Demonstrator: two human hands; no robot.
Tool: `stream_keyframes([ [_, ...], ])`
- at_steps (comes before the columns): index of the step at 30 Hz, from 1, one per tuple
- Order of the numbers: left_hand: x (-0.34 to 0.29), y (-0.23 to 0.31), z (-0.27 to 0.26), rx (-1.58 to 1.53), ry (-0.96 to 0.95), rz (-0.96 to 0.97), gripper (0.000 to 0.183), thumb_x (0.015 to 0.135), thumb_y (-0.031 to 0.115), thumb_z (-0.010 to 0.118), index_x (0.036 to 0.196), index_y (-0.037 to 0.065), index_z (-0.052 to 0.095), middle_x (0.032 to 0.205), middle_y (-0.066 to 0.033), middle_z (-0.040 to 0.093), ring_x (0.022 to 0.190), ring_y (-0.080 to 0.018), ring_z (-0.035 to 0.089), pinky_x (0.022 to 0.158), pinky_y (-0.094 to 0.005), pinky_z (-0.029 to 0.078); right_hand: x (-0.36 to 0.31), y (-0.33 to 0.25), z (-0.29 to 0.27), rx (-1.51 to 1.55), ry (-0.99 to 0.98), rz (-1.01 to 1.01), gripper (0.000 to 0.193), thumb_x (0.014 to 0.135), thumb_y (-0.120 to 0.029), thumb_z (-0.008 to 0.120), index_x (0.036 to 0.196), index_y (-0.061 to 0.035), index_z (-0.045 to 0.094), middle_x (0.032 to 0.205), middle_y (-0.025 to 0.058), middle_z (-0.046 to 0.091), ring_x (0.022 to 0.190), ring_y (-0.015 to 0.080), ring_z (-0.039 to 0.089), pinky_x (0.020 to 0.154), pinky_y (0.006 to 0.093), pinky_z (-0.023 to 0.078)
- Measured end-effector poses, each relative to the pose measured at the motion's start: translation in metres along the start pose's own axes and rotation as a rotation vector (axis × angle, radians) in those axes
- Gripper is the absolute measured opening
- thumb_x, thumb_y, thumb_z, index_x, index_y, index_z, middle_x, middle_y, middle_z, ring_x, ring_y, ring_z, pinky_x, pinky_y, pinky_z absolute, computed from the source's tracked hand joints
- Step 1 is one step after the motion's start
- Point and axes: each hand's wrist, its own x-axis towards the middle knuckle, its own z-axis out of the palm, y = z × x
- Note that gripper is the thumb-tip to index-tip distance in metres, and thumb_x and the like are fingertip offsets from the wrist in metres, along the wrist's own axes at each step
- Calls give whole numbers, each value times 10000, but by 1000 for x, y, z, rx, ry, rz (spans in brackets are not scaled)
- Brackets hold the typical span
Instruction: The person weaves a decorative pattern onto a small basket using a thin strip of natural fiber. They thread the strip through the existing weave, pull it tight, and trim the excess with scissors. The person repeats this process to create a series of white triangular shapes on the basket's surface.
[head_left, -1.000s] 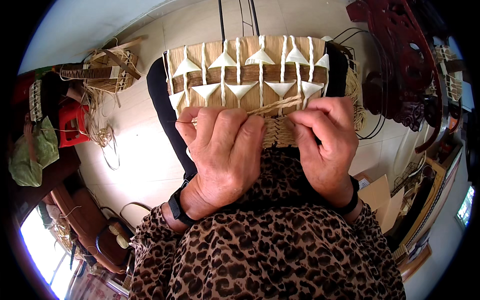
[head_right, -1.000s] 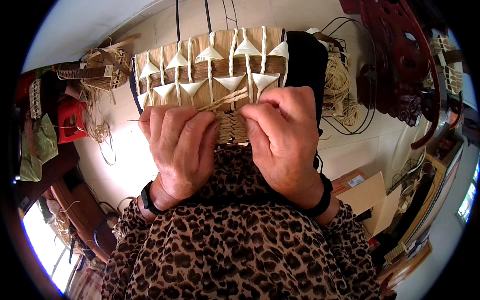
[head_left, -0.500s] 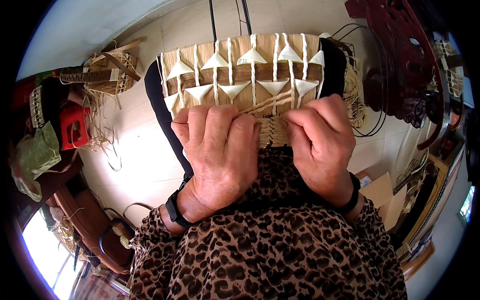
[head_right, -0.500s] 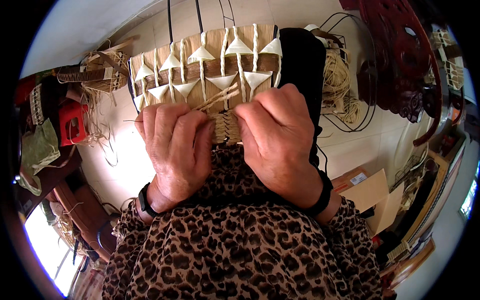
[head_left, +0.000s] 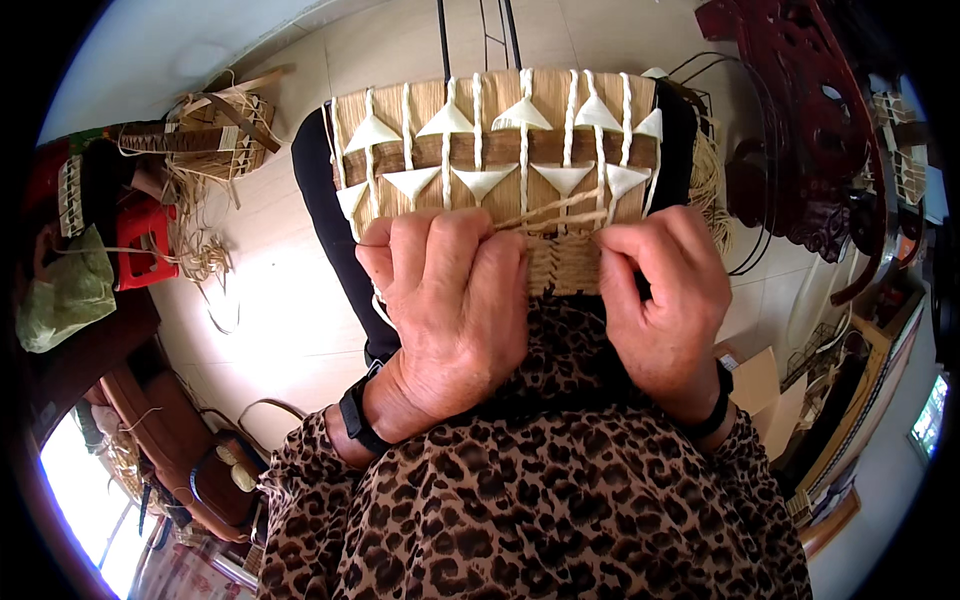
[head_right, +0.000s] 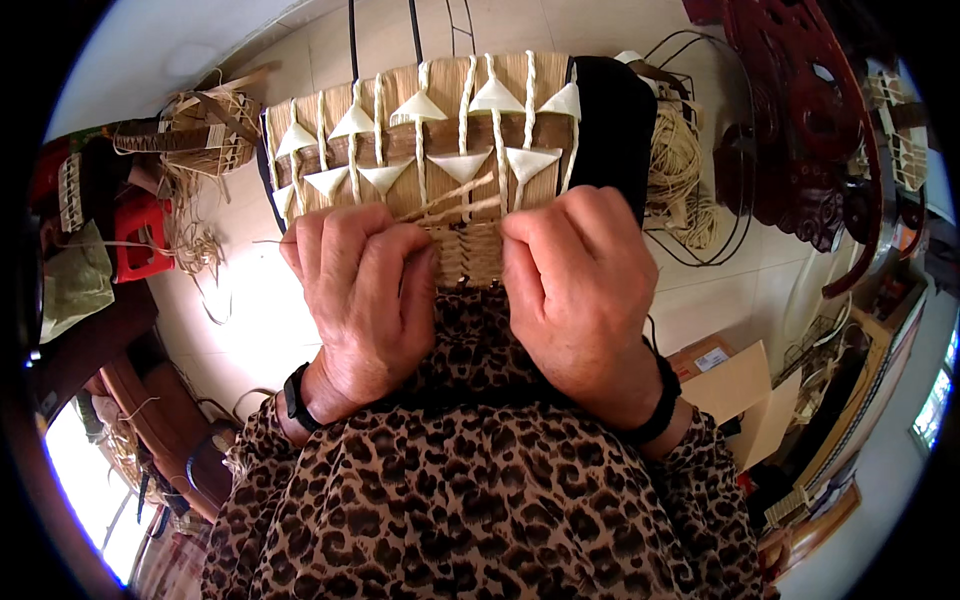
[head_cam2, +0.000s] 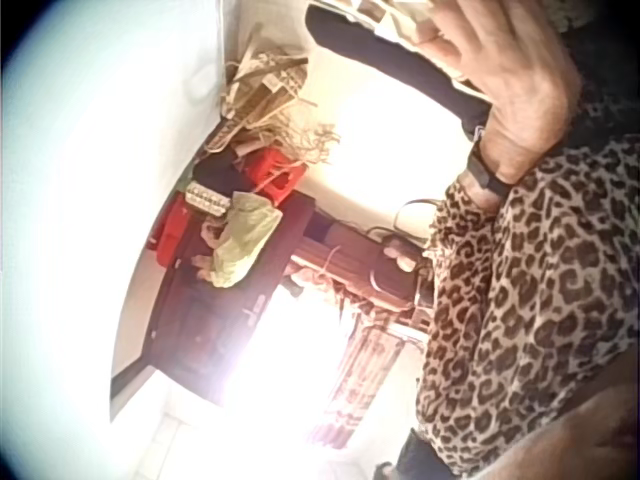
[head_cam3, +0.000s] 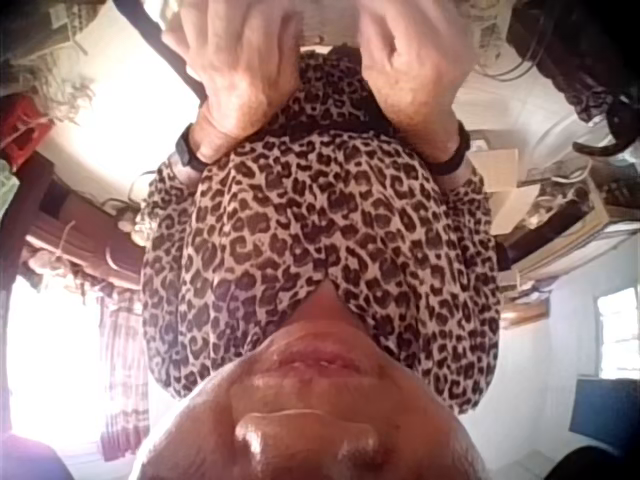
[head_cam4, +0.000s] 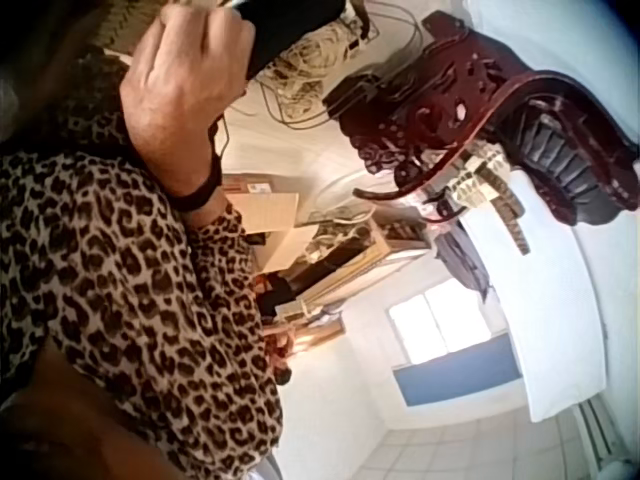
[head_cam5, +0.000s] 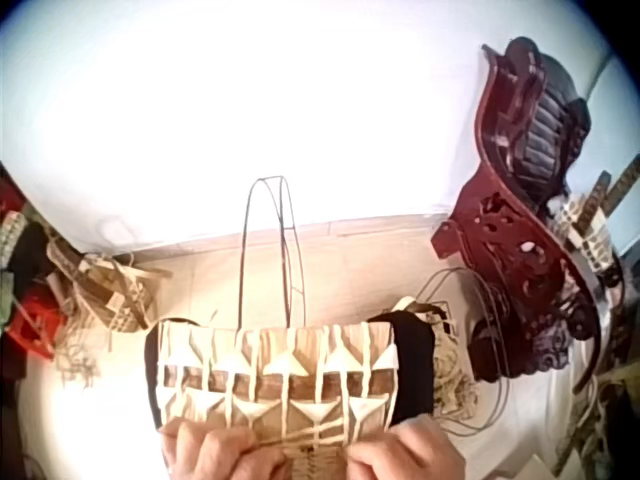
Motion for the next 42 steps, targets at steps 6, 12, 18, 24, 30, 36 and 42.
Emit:
stream_keyframes([
  [6,-3,-2,3,-30,45,8,182,694,69,681,869,45,636,936,-70,522,833,-240,489,817,-409,331,-1,-3,9,40,-25,36,191,688,55,712,813,-36,600,724,74,501,654,248,525,566,341,428],
  [12,-5,-2,10,-68,89,19,204,668,60,690,863,44,634,927,-66,524,842,-232,500,812,-408,333,7,-1,-6,83,-65,-17,209,693,65,703,864,-39,644,783,71,557,694,224,578,575,308,471],
  [18,-4,0,13,-55,109,35,191,671,61,677,854,42,628,910,-69,521,826,-233,498,806,-414,333,15,-1,-4,-28,-111,-170,170,658,24,703,758,-42,582,749,59,509,660,209,557,550,311,458],
  [24,-2,1,15,-75,87,16,216,676,46,723,874,49,636,929,-80,556,830,-263,510,812,-397,338,26,-11,-8,-246,-292,-172,172,679,29,704,778,-26,575,764,70,524,665,237,569,559,342,456],
  [30,-1,0,27,-87,173,54,251,616,61,651,863,32,618,906,-74,521,811,-244,493,795,-442,331,30,-19,-8,-435,-370,-150,165,695,-1,693,749,-28,539,735,72,507,643,230,573,533,343,458],
  [36,0,0,33,-94,206,66,260,620,81,647,873,24,624,911,-80,518,815,-246,489,782,-439,328,29,-21,-3,-549,-390,-168,175,657,-16,667,698,-52,501,714,74,498,620,226,573,507,348,460],
  [42,1,3,27,-107,157,15,206,663,43,696,862,58,644,904,-76,548,829,-262,507,812,-402,346,30,3,-4,-510,-330,-335,149,621,-80,661,677,-62,524,701,47,479,647,170,565,504,283,475],
])
